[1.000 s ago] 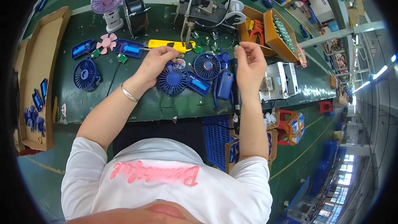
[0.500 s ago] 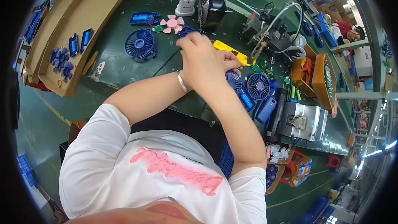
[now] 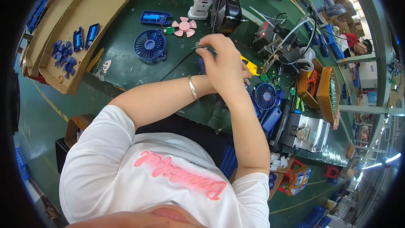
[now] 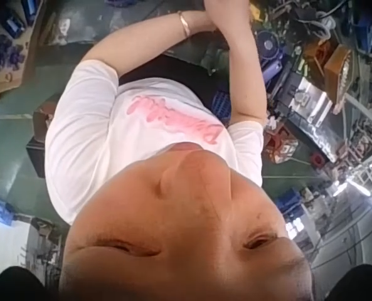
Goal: The person assembles portable fans by connecting circuit boards to internal wiring, fitting components into the handle housings, driving screws with an electric screwdriver, and attaching the fan blades and covers.
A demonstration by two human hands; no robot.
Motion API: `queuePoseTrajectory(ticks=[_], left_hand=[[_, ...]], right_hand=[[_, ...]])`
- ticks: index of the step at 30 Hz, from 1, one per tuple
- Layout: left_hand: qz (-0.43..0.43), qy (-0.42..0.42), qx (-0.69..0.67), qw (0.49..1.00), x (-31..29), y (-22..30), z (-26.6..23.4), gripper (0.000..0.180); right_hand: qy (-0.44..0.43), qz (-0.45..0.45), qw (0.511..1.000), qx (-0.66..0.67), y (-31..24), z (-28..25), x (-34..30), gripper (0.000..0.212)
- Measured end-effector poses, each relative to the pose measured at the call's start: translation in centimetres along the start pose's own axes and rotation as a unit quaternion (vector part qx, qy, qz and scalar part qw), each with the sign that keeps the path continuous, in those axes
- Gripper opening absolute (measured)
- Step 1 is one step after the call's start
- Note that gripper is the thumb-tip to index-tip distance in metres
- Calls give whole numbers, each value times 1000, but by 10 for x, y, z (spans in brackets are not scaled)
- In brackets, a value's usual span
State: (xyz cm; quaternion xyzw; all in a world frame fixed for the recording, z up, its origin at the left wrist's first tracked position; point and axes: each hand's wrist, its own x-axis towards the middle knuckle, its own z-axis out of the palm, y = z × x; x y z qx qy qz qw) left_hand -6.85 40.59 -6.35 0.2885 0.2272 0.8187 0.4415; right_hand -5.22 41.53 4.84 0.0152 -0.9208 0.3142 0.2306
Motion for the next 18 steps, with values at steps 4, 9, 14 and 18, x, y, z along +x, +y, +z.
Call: queuePoseTrajectory(ticks=[4,9,14,18], left_hand=[[30,20,338,940,4,16,4,15],[-175,116,263,942,12,31,27,28],[-207,118,225,945,13,35,28,21],[-233,120,218,940,16,32,30,22]], right_hand=[[173,166,896,375,-31,-43,-42,14],[274,162,847,426,-12,-105,-98,18],[197,350,855,327,49,-127,-124,15],[158,369,838,371,79,-128,-135,19]])
